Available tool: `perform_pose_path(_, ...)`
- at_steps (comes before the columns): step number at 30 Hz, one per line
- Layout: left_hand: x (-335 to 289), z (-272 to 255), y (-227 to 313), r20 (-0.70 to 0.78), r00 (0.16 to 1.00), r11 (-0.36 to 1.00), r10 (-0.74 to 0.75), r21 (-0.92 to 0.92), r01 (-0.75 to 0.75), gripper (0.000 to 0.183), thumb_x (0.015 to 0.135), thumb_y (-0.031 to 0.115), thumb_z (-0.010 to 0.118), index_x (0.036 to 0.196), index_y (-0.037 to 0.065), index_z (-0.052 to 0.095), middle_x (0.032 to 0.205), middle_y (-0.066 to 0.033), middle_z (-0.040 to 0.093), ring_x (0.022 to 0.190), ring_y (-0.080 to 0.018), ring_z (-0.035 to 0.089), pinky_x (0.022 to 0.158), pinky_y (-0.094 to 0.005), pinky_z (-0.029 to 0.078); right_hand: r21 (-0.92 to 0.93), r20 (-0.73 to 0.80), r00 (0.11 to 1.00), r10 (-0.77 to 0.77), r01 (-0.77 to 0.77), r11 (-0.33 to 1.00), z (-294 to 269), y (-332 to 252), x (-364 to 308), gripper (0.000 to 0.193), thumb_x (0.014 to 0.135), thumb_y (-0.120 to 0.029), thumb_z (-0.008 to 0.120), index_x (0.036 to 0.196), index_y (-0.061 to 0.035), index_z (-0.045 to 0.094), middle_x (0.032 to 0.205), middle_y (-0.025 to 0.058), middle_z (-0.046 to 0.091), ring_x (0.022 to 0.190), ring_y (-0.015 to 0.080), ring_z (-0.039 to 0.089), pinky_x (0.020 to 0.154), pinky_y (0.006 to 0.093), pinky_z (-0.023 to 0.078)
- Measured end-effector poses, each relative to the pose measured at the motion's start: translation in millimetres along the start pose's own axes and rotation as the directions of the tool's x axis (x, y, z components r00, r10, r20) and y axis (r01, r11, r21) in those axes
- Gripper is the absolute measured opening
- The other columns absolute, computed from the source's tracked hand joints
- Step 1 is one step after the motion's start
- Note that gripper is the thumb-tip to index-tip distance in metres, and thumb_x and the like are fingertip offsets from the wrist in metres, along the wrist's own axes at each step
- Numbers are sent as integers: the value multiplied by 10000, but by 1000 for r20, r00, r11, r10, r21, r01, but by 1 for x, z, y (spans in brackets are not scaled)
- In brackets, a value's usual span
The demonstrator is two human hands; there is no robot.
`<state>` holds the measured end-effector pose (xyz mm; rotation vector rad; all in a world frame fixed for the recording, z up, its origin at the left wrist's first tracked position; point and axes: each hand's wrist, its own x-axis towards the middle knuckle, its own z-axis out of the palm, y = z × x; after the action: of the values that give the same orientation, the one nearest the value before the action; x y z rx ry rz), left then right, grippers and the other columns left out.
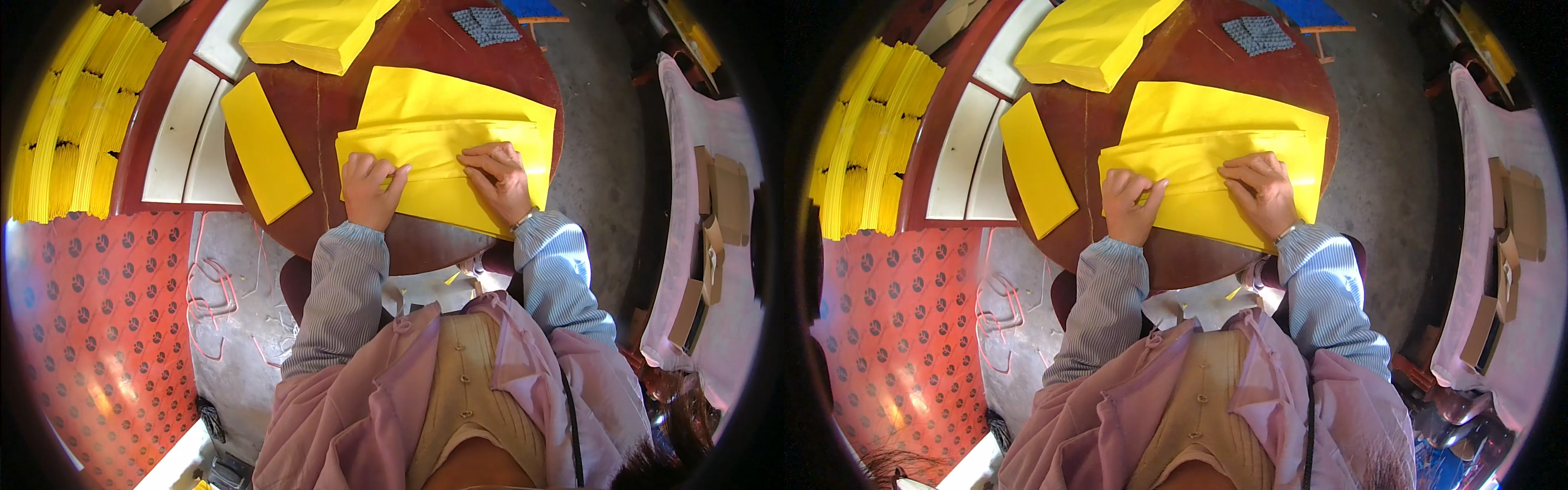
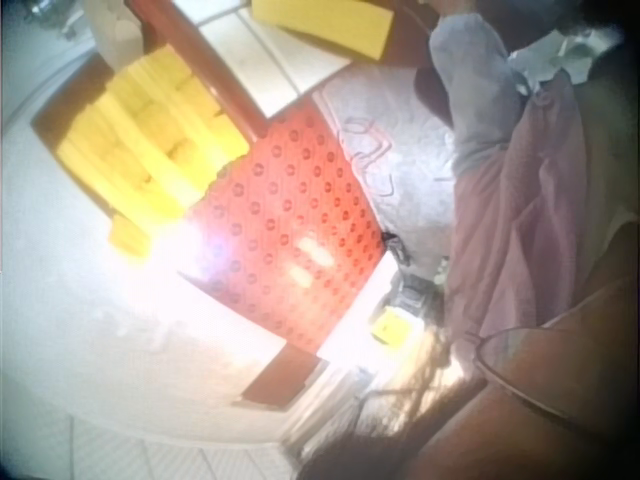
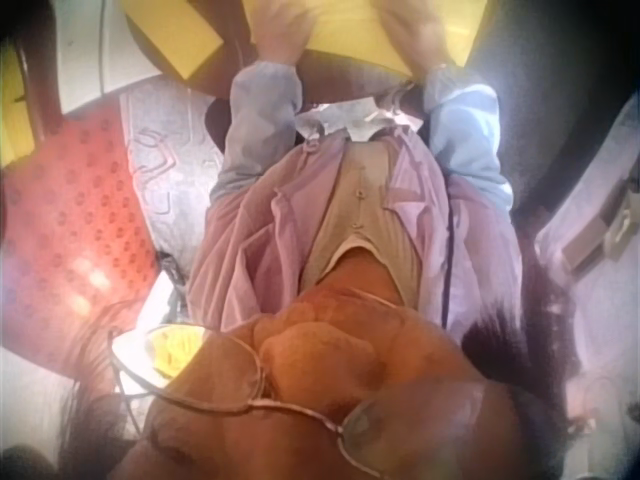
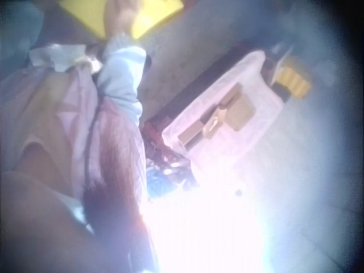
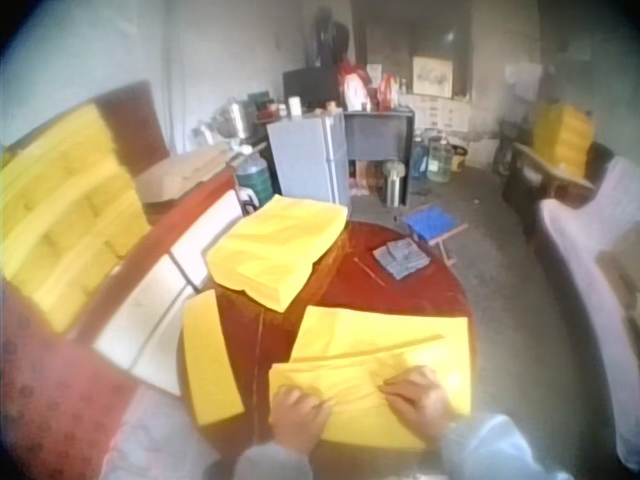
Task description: The person folds yellow paper sheets by hand on a round wooden table, repeatedly folding and unfolding them to create creases. The person stacks the folded sheets and continues the folding process with additional sheets.
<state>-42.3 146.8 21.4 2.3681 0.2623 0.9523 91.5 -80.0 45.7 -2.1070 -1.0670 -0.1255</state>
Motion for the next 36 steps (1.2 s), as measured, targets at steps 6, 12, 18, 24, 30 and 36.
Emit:
perform_pose_path(6, 8, -3, 5, 89, 996, 996, 1, 89, -8, 245, 774, 153, 860, 798, 113, 619, 875, -41, 577, 911, -288, 558, 824, -449, 430, -276, 50, 998, -30, 43, 960, -22, -20, 4, 61, 829, -124, 801, 888, -112, 804, 1075, 19, 757, 1106, 243, 633, 942, 415, 481)
perform_pose_path(12, 29, -1, 14, 141, 974, 978, 178, 86, -191, 244, 826, 104, 779, 1058, 99, 704, 1047, -72, 667, 1076, -311, 608, 928, -451, 469, -297, 64, 986, -154, 167, 940, 9, -39, 30, 321, 844, -164, 770, 1162, -122, 757, 1305, 39, 708, 1185, 258, 639, 986, 428, 480)
perform_pose_path(18, 22, -25, 7, 321, 931, 980, 175, 38, -197, 235, 851, 70, 751, 1081, 83, 707, 1042, -109, 668, 1034, -345, 619, 882, -446, 483, -238, 114, 993, -36, 62, 969, -2, -20, 8, 317, 868, -145, 695, 1179, -138, 755, 1250, 33, 715, 1175, 267, 626, 993, 433, 478)
perform_pose_path(24, -3, -50, 2, 262, 960, 994, 96, 19, -104, 196, 859, 84, 778, 1045, 63, 721, 922, -115, 636, 930, -335, 620, 859, -450, 480, -185, 33, 999, 6, 0, 983, -30, -8, -13, 154, 957, -203, 695, 1043, -113, 787, 1133, 46, 738, 1081, 256, 642, 974, 432, 494)
perform_pose_path(30, 14, -33, 7, 229, 958, 963, 172, 164, -212, 284, 860, 173, 800, 1135, 107, 768, 817, -74, 577, 813, -278, 592, 834, -427, 463, -212, 34, 997, 68, -59, 975, -37, -6, -12, 141, 948, -221, 708, 997, -105, 769, 1029, 59, 715, 1001, 264, 631, 915, 441, 493)
perform_pose_path(36, 21, -25, 12, 319, 940, 937, 121, 277, -215, 292, 883, 237, 794, 1164, 163, 767, 910, -52, 615, 915, -259, 612, 848, -411, 454, -413, 58, 989, 138, -102, 905, -30, -15, 7, 82, 878, -160, 753, 941, -111, 735, 971, 54, 683, 973, 267, 629, 844, 444, 493)
